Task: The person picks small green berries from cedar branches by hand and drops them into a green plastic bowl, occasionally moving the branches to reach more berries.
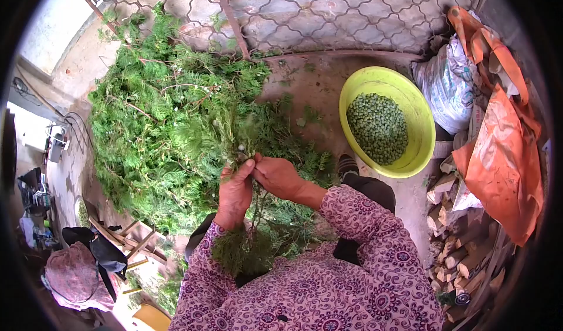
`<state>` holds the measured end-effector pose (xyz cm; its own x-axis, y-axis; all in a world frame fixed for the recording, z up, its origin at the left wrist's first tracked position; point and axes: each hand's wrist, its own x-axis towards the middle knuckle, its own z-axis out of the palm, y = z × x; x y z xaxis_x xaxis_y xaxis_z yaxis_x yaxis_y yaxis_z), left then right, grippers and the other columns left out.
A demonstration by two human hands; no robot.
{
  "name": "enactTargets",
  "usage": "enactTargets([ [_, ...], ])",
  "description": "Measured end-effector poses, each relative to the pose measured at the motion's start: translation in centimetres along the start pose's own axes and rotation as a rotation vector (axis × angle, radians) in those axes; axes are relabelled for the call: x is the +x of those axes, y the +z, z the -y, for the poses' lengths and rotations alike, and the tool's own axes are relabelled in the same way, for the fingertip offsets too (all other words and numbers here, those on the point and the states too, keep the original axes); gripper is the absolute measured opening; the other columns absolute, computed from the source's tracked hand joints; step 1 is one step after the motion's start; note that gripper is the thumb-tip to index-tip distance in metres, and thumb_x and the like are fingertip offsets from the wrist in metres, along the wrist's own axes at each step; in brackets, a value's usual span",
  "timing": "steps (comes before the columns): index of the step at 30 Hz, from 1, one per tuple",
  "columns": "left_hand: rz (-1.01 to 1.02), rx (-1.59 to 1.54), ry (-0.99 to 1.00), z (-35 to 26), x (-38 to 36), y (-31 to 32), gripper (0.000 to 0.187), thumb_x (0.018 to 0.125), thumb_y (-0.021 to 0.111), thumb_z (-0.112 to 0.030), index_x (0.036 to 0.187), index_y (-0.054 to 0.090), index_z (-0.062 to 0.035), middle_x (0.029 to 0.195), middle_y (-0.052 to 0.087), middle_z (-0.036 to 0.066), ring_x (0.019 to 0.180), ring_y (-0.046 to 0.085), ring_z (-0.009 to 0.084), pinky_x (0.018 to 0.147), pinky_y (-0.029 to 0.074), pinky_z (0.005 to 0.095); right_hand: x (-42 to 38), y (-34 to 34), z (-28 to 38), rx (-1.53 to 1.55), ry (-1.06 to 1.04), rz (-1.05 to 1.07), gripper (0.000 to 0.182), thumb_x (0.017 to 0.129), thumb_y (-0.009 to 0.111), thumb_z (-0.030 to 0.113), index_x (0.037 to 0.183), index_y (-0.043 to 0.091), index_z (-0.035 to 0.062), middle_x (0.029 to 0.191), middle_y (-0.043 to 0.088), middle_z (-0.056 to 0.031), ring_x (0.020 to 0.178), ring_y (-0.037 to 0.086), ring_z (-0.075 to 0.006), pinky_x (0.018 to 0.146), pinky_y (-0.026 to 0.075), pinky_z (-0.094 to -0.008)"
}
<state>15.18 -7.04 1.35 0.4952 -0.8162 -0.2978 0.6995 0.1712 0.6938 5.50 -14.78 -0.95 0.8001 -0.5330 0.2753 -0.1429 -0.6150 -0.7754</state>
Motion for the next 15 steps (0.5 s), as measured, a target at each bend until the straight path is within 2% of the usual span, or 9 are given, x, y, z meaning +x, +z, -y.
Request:
enactTargets([
  [2, -0.033, 0.002, 0.01, 0.1, 0.2, -0.4, 0.02, 0.073, 0.063, 0.004, 0.091, 0.057, -0.0015, 0.087, 0.062, 0.01, 0.083, 0.059, 0.0175, 0.082, 0.045, 0.0285, 0.0, 0.1, -0.1, -0.025, 0.006, 0.106, 0.017, 0.082, 0.051, 0.019, 0.089, 0.056, 0.0042, 0.077, 0.056, -0.0139, 0.067, 0.056, -0.0325, 0.058, 0.045, -0.0375],
  [3, -0.041, 0.026, 0.01, 0.1, 0.2, -0.6, 0.019, 0.073, 0.062, 0.005, 0.09, 0.057, -0.0011, 0.086, 0.062, 0.011, 0.081, 0.059, 0.0177, 0.08, 0.046, 0.0284, 0.1, 0.0, 0.0, -0.025, 0.006, 0.106, 0.017, 0.082, 0.051, 0.019, 0.089, 0.056, 0.0042, 0.077, 0.056, -0.0139, 0.067, 0.056, -0.0325, 0.058, 0.045, -0.0375],
  [6, -0.038, 0.066, 0.017, -0.1, 0.2, -0.5, 0.019, 0.073, 0.062, 0.005, 0.089, 0.056, -0.0009, 0.084, 0.062, 0.011, 0.078, 0.06, 0.0179, 0.076, 0.048, 0.0281, 0.4, -1.3, 0.6, -0.06, 0.04, 0.16, 0.02, 0.08, 0.053, 0.023, 0.084, 0.057, 0.0037, 0.074, 0.056, -0.0134, 0.066, 0.056, -0.0323, 0.058, 0.045, -0.0369],
  [8, -0.027, 0.082, 0.022, -0.4, 0.3, -0.3, 0.018, 0.073, 0.061, 0.005, 0.089, 0.056, -0.001, 0.084, 0.062, 0.011, 0.077, 0.06, 0.018, 0.075, 0.048, 0.028, 1.3, -3.5, 0.9, -0.101, 0.058, 0.352, 0.03, 0.077, 0.055, 0.032, 0.07, 0.056, 0.0032, 0.067, 0.056, -0.0149, 0.063, 0.055, -0.0342, 0.055, 0.043, -0.0411],
  [9, -0.036, 0.057, -0.001, -0.6, 0.4, -0.2, 0.017, 0.073, 0.06, 0.006, 0.088, 0.055, -0.001, 0.083, 0.062, 0.01, 0.076, 0.06, 0.0179, 0.073, 0.049, 0.0282, 1.4, -4.1, 0.8, -0.1, 0.059, 0.352, 0.03, 0.077, 0.055, 0.032, 0.07, 0.056, 0.0032, 0.067, 0.056, -0.0149, 0.063, 0.055, -0.0342, 0.055, 0.043, -0.0411],
  [12, -0.077, 0.008, -0.026, -0.9, 0.4, 0.0, 0.016, 0.073, 0.059, 0.007, 0.087, 0.055, -0.0008, 0.08, 0.061, 0.009, 0.073, 0.06, 0.0174, 0.07, 0.05, 0.0284, 1.8, -5.6, 0.6, -0.044, 0.062, 0.277, 0.03, 0.075, 0.057, 0.031, 0.066, 0.056, 0.0025, 0.062, 0.055, -0.0146, 0.06, 0.054, -0.0322, 0.054, 0.043, -0.0391],
  [14, -0.1, -0.011, -0.026, -0.9, 0.6, 0.0, 0.016, 0.073, 0.058, 0.007, 0.086, 0.054, -0.0005, 0.079, 0.06, 0.008, 0.071, 0.059, 0.017, 0.069, 0.05, 0.0283, 2.2, -6.5, 0.4, 0.032, 0.093, 0.121, 0.02, 0.075, 0.061, 0.022, 0.078, 0.06, 0.002, 0.062, 0.054, -0.0111, 0.06, 0.056, -0.0223, 0.057, 0.044, -0.031],
  [15, -0.071, 0.056, -0.034, -0.8, 0.7, -0.2, 0.015, 0.073, 0.058, 0.006, 0.086, 0.054, -0.0006, 0.079, 0.059, 0.008, 0.068, 0.059, 0.0165, 0.068, 0.05, 0.0283, 2.5, -6.9, 1.1, 0.1, 0.097, -0.07, 0.02, 0.075, 0.061, 0.019, 0.083, 0.061, 0.0013, 0.064, 0.054, -0.0084, 0.063, 0.055, -0.0152, 0.058, 0.044, -0.0276],
])
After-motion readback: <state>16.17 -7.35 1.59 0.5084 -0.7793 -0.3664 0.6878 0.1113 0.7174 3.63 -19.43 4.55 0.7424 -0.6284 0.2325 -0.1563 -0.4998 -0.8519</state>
